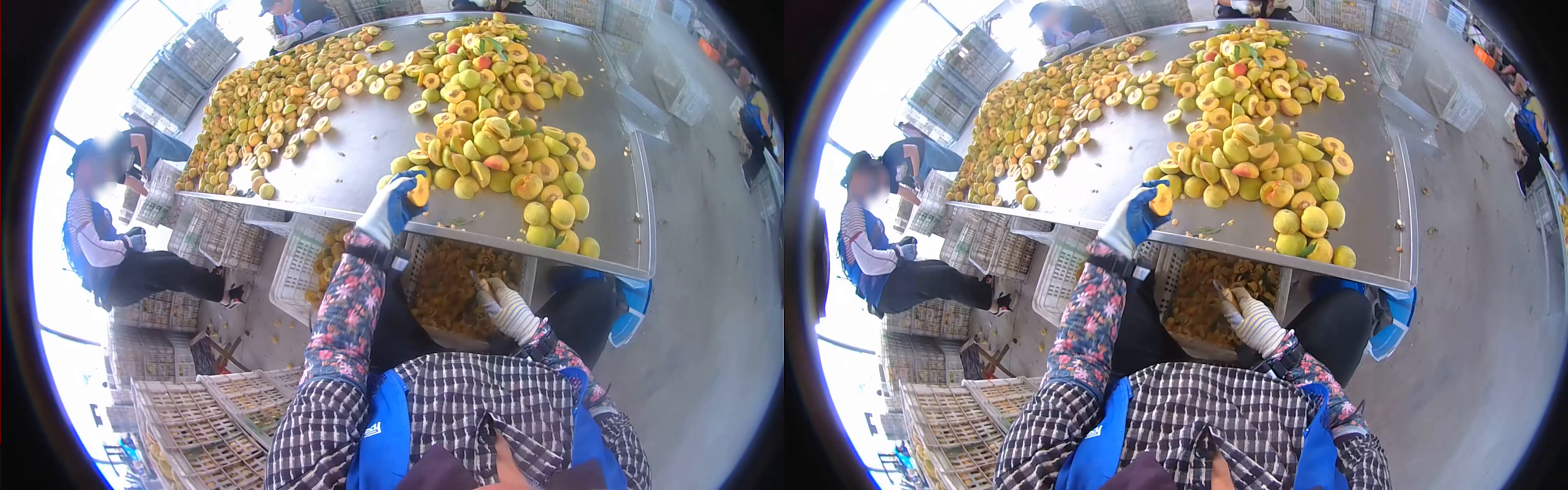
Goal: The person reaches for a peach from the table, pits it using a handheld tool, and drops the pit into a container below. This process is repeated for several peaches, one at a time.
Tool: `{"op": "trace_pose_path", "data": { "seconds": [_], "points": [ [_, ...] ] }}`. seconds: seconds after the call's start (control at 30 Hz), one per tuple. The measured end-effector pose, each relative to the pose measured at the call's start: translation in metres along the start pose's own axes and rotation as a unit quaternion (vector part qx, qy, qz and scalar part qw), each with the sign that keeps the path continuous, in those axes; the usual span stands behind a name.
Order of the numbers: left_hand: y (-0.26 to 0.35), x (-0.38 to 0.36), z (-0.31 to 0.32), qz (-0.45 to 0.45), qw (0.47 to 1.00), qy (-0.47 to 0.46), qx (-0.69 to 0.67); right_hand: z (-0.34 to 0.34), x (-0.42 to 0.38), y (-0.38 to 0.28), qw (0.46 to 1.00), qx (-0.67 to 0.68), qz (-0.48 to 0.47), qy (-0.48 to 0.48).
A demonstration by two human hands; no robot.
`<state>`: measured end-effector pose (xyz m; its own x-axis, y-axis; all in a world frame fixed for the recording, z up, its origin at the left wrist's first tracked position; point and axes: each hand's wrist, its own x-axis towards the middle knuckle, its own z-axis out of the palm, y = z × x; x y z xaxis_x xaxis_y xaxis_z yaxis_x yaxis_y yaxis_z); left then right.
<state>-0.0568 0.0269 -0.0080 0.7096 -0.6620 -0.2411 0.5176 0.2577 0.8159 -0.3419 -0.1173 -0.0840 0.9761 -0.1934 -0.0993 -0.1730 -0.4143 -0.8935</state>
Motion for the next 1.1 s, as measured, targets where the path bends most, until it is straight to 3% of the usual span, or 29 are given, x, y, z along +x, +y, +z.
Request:
{"op": "trace_pose_path", "data": {
  "seconds": [0.07, 0.13, 0.3, 0.37, 0.53, 0.63, 0.7, 0.73, 0.83, 0.9, 0.93, 0.97, 1.0, 1.03, 1.07, 1.1],
  "points": [
    [-0.012, -0.023, 0.012, -0.059, 0.989, -0.081, -0.111, -0.007, 0.002, -0.016, 0.996, 0.076, -0.031, 0.024],
    [-0.040, -0.036, 0.016, -0.090, 0.985, -0.055, -0.138, -0.006, 0.004, -0.022, 0.991, 0.125, -0.024, 0.043],
    [-0.101, -0.062, 0.045, -0.128, 0.991, -0.034, -0.037, -0.014, 0.002, -0.038, 0.989, 0.094, -0.071, 0.092],
    [-0.119, -0.067, 0.063, -0.042, 0.999, 0.013, 0.010, -0.009, 0.003, -0.033, 0.989, 0.041, -0.087, 0.108],
    [-0.141, -0.066, 0.065, -0.005, 0.998, -0.057, 0.000, -0.007, 0.001, -0.030, 0.991, -0.048, -0.051, 0.117],
    [-0.142, -0.066, 0.068, 0.066, 0.990, -0.044, 0.115, -0.006, 0.000, -0.030, 0.993, -0.080, -0.009, 0.081],
    [-0.139, -0.066, 0.072, -0.082, 0.995, 0.059, -0.009, -0.002, 0.001, -0.023, 0.991, -0.099, -0.050, 0.069],
    [-0.139, -0.067, 0.075, -0.084, 0.995, 0.060, -0.008, 0.002, 0.001, -0.019, 0.992, -0.097, -0.048, 0.069],
    [-0.137, -0.069, 0.084, -0.029, 0.995, 0.084, 0.041, 0.012, 0.008, -0.013, 0.989, -0.031, -0.102, 0.108],
    [-0.138, -0.068, 0.081, -0.001, 0.993, 0.056, 0.103, 0.018, 0.016, -0.020, 0.939, 0.172, -0.229, 0.190],
    [-0.138, -0.068, 0.079, -0.003, 0.993, 0.056, 0.104, 0.012, 0.011, -0.020, 0.939, 0.173, -0.228, 0.191],
    [-0.137, -0.068, 0.079, 0.019, 0.989, 0.040, 0.141, -0.006, 0.002, -0.030, 0.935, 0.351, -0.039, 0.032],
    [-0.136, -0.069, 0.080, 0.042, 0.983, 0.024, 0.176, -0.021, -0.005, -0.042, 0.844, 0.497, 0.153, -0.130],
    [-0.135, -0.069, 0.081, 0.041, 0.983, 0.024, 0.175, -0.028, -0.006, -0.055, 0.795, 0.545, 0.228, -0.138],
    [-0.134, -0.070, 0.083, 0.040, 0.984, 0.020, 0.170, -0.029, -0.005, -0.050, 0.795, 0.544, 0.229, -0.138],
    [-0.133, -0.070, 0.084, 0.040, 0.985, 0.017, 0.164, -0.029, -0.005, -0.042, 0.748, 0.596, 0.228, -0.181]
  ]
}}
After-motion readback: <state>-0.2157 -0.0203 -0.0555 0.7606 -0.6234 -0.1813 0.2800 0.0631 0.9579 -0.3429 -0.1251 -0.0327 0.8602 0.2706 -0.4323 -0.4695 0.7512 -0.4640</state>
